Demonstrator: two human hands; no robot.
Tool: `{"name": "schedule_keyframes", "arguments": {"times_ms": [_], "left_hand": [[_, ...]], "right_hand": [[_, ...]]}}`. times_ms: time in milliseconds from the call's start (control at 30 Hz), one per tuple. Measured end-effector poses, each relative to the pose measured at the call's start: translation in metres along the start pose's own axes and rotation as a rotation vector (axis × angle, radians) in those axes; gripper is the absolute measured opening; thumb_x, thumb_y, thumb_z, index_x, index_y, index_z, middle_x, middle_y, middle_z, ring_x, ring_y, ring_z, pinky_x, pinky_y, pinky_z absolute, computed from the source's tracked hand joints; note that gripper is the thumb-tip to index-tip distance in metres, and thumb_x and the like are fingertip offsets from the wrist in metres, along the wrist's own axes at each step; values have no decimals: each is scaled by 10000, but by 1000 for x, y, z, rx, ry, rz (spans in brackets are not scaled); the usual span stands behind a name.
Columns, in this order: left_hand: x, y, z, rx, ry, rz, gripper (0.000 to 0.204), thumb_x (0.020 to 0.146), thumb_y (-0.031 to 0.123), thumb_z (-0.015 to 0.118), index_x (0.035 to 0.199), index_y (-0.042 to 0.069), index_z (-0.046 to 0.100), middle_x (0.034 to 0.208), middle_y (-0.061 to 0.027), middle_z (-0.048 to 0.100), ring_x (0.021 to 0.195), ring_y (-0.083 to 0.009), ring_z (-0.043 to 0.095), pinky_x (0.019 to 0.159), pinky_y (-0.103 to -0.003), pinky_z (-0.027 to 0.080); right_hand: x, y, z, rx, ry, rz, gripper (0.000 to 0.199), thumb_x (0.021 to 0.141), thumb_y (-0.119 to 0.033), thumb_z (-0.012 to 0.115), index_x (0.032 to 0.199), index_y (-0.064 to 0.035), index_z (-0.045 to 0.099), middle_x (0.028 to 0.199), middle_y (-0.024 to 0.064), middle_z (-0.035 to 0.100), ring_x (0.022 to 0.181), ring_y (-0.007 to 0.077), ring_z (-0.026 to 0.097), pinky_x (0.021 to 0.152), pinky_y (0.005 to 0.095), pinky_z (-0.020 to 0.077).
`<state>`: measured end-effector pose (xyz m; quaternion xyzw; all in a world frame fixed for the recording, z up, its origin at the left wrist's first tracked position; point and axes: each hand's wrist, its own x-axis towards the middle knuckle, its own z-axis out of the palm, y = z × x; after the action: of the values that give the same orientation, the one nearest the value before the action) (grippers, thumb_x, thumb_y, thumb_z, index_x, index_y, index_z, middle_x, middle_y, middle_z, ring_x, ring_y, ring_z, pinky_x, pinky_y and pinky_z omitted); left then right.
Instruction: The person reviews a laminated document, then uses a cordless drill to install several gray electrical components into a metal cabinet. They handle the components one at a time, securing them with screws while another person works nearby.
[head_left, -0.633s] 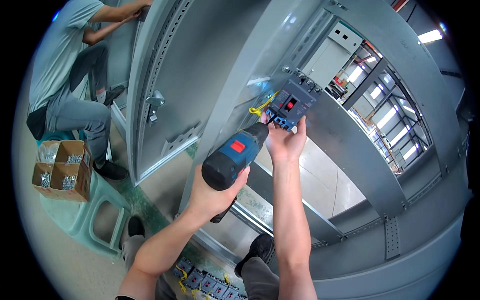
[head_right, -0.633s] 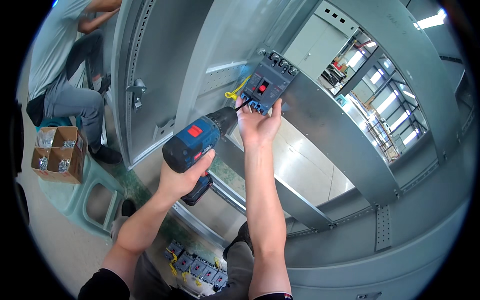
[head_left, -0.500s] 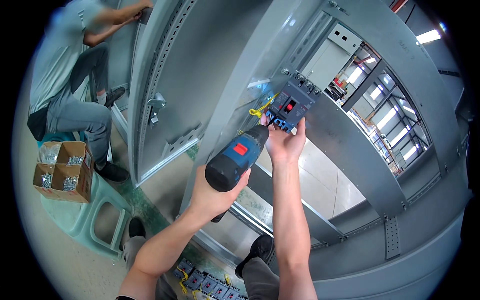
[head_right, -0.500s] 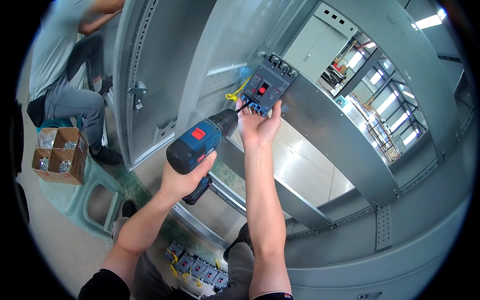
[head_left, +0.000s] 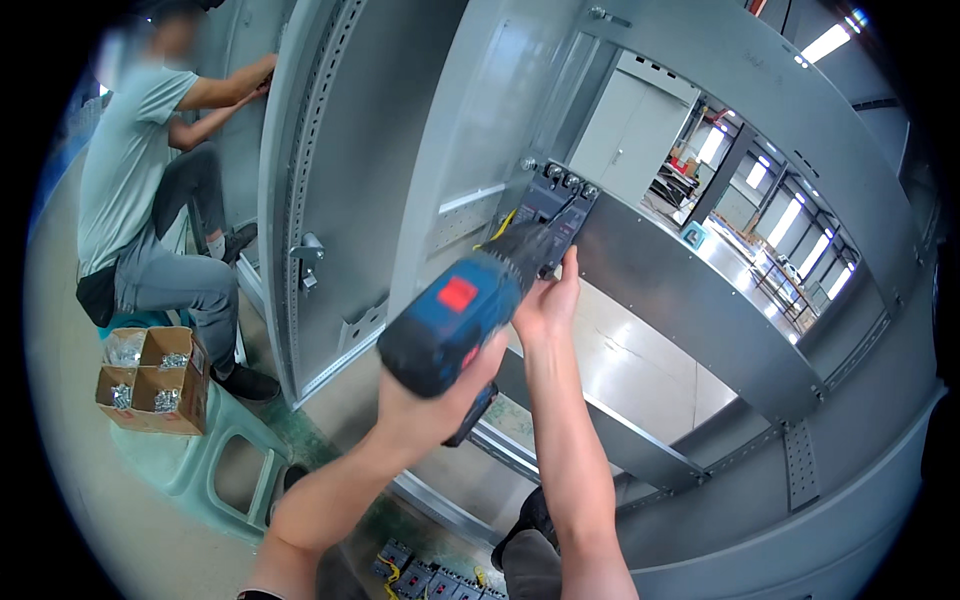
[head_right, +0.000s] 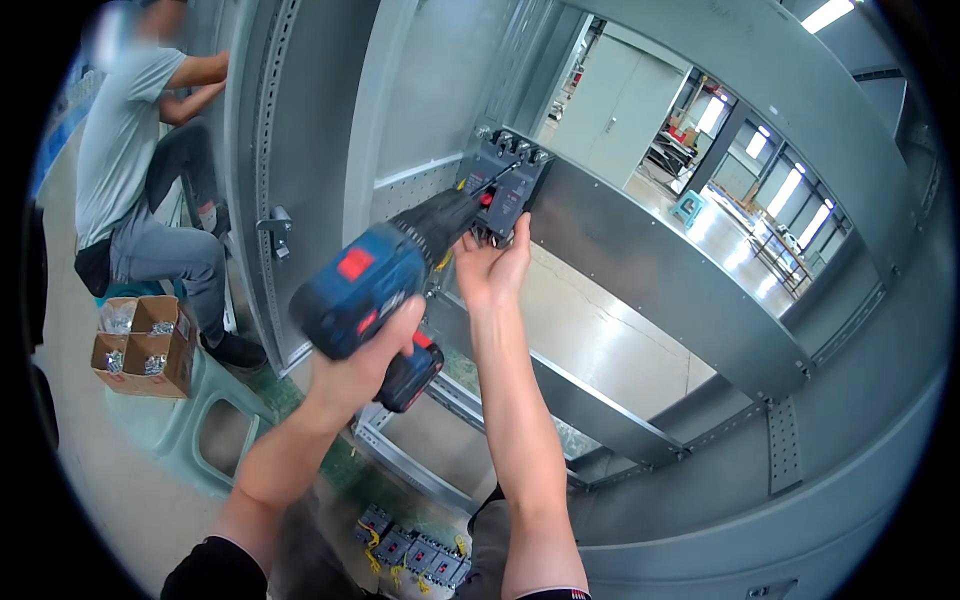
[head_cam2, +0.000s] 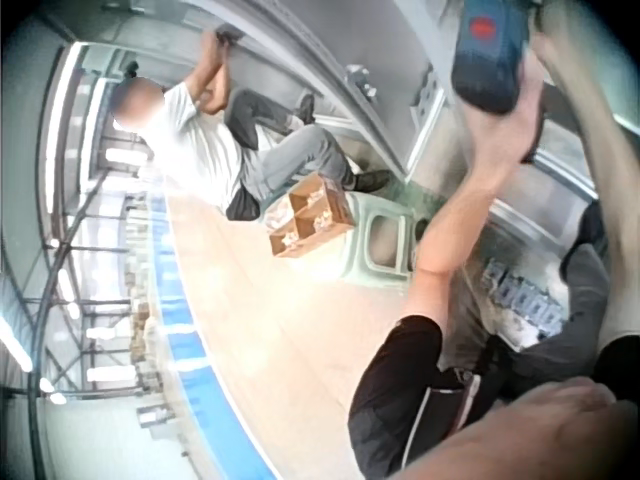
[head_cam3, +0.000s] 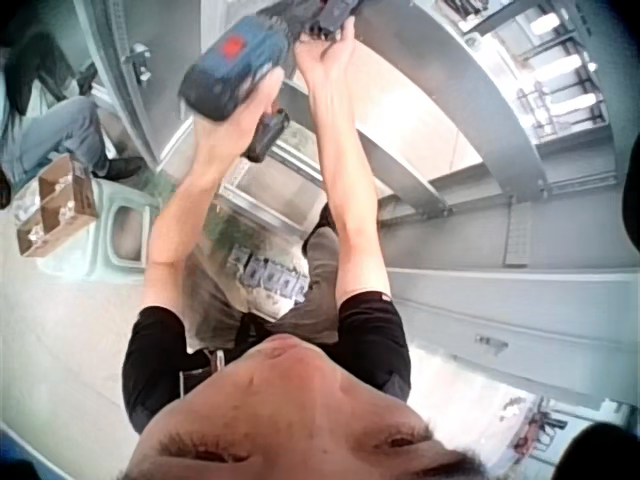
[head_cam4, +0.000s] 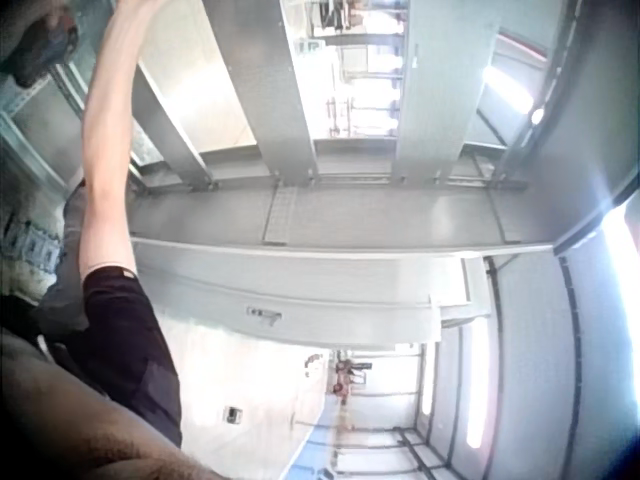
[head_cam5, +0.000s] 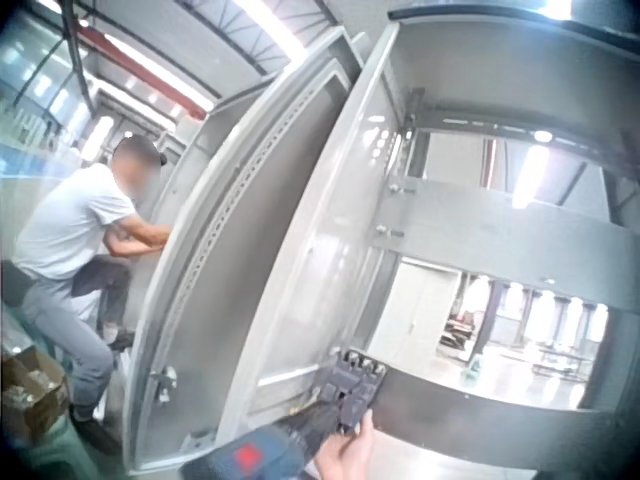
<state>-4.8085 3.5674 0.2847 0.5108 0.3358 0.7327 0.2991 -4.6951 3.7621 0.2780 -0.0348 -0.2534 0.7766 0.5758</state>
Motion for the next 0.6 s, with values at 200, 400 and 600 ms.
{"name": "schedule_keyframes", "arguments": {"times_ms": [200, 400, 600], "left_hand": [[31, 0, 9, 11, 35, -137, 158, 844, 143, 724, 914, 16, 662, 748, -2, 628, 642, -52, 573, 541, -246, 475], [35, 13, 20, 113, -9, 19, 135, 842, 139, 702, 871, 15, 659, 694, 5, 628, 672, -93, 600, 601, -286, 489], [38, 23, 16, 132, 23, -103, 199, 853, 219, 727, 772, 83, 606, 639, -4, 577, 497, -98, 533, 486, -246, 431]], "right_hand": [[-110, -9, -44, -630, 304, 24, 584, 1001, -438, 504, 1387, -4, 444, 1428, 155, 438, 1302, 263, 442, 1082, 369, 378], [-496, -50, -137, -1505, 846, -221, 263, 997, -147, 483, 1073, 49, 639, 1108, 151, 655, 1002, 187, 603, 911, 301, 453], [-717, 68, -56, -1467, 854, 317, 735, 920, -341, 633, 1460, 40, 312, 1375, 267, 475, 1295, 379, 434, 1099, 431, 335]]}}
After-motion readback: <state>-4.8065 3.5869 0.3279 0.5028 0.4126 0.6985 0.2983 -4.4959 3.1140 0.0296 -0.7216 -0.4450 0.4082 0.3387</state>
